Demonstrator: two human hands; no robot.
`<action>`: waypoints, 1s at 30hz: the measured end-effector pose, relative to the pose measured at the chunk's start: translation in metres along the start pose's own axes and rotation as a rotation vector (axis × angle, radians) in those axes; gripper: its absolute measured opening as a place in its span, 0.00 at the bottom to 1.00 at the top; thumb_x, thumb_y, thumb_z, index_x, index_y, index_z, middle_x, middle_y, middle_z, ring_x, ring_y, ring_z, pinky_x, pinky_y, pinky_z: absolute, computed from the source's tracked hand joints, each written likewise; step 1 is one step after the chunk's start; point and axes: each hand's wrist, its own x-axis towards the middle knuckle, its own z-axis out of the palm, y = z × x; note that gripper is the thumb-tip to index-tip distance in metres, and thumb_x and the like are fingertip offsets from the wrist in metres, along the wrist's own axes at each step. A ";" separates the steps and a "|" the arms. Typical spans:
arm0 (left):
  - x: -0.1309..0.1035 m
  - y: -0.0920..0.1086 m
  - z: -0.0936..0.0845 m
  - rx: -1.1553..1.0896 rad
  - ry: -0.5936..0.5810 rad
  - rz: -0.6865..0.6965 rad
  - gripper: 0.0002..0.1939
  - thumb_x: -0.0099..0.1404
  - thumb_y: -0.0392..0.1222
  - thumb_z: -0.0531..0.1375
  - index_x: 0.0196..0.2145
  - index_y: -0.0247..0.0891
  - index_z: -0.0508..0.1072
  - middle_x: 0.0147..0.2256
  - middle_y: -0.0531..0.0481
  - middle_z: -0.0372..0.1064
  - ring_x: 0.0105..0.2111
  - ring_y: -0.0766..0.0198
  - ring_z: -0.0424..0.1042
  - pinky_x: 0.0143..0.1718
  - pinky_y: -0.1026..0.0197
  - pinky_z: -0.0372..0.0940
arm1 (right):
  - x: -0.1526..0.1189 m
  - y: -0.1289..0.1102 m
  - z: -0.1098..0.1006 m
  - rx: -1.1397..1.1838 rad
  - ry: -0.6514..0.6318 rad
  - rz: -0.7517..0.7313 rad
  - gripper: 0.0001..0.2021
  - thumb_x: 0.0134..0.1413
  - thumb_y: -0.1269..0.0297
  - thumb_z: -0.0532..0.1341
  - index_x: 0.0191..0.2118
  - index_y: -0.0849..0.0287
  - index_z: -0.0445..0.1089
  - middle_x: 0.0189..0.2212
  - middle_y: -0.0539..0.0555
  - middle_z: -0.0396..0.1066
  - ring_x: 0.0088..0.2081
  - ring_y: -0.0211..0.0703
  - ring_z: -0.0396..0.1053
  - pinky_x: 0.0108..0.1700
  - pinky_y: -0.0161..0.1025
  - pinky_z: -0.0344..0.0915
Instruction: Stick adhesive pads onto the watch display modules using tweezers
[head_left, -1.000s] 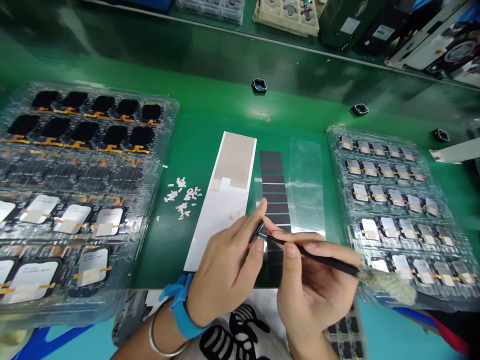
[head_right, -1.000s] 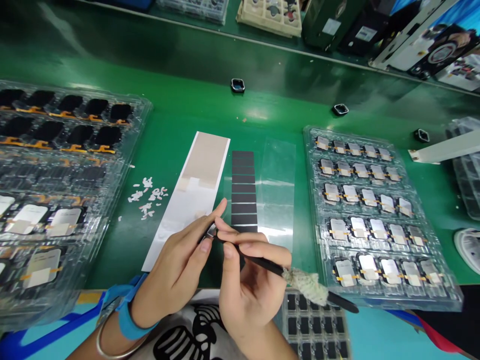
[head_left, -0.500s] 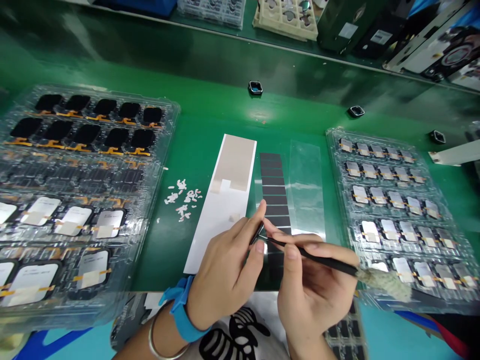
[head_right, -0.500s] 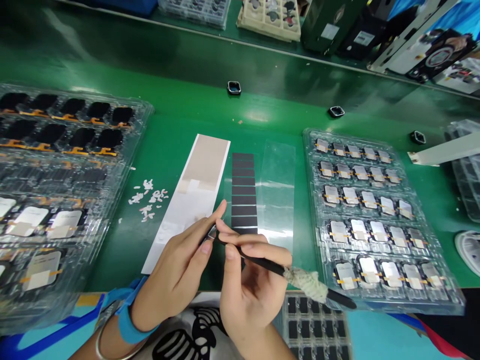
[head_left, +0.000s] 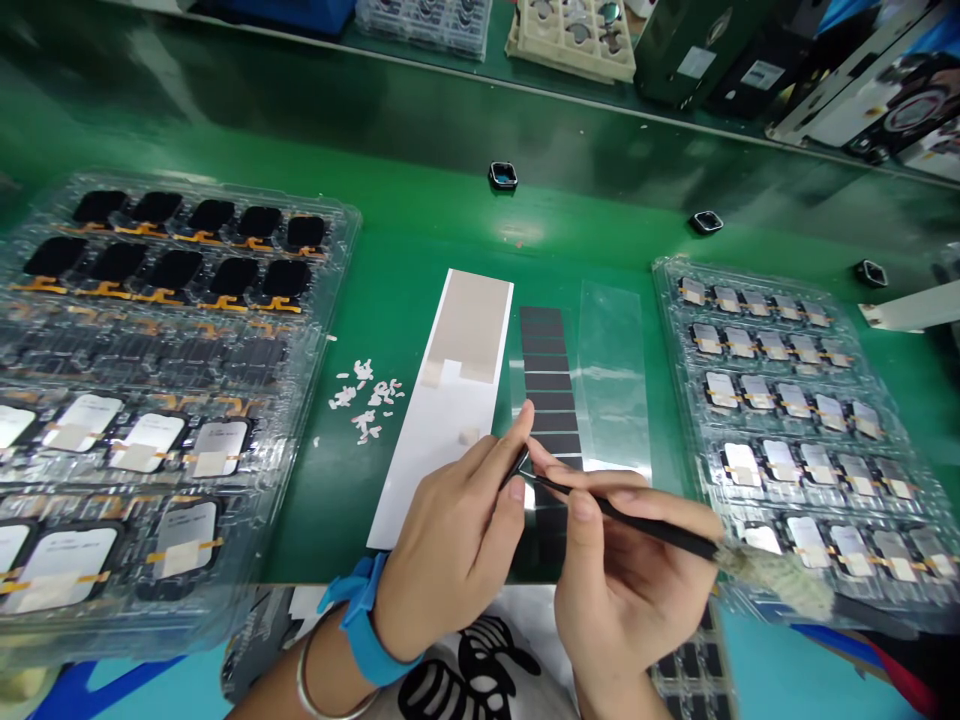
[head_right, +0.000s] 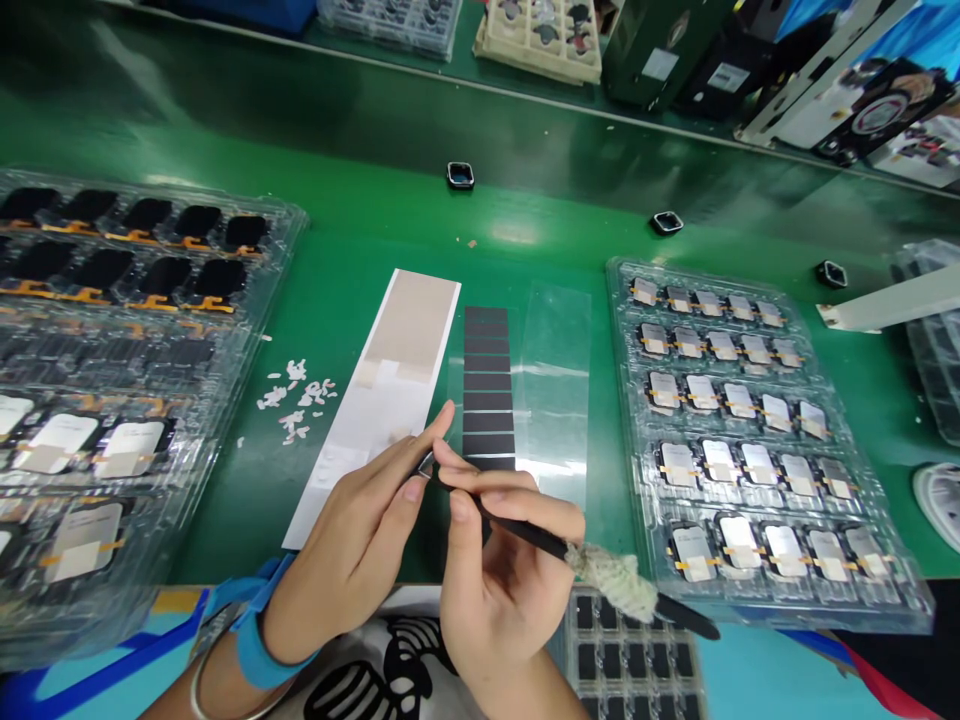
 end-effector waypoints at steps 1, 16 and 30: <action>0.000 0.000 0.000 0.000 -0.002 -0.002 0.28 0.76 0.38 0.45 0.71 0.42 0.50 0.58 0.45 0.70 0.49 0.58 0.73 0.52 0.56 0.68 | 0.000 -0.001 -0.001 0.000 0.003 -0.003 0.16 0.56 0.85 0.58 0.44 0.58 0.64 0.36 0.53 0.76 0.41 0.45 0.79 0.45 0.50 0.82; -0.002 0.001 -0.001 -0.050 -0.009 -0.003 0.28 0.75 0.37 0.45 0.70 0.39 0.52 0.63 0.43 0.65 0.48 0.58 0.73 0.52 0.55 0.68 | 0.000 0.000 -0.002 -0.005 -0.061 -0.014 0.15 0.56 0.86 0.58 0.43 0.59 0.64 0.36 0.53 0.77 0.43 0.47 0.79 0.48 0.52 0.80; -0.016 0.012 -0.009 0.123 0.056 0.134 0.27 0.73 0.38 0.47 0.69 0.36 0.55 0.38 0.45 0.76 0.34 0.58 0.75 0.38 0.57 0.72 | 0.009 0.003 -0.011 -0.090 0.188 0.009 0.12 0.54 0.76 0.67 0.40 0.57 0.65 0.32 0.51 0.76 0.33 0.47 0.79 0.37 0.54 0.82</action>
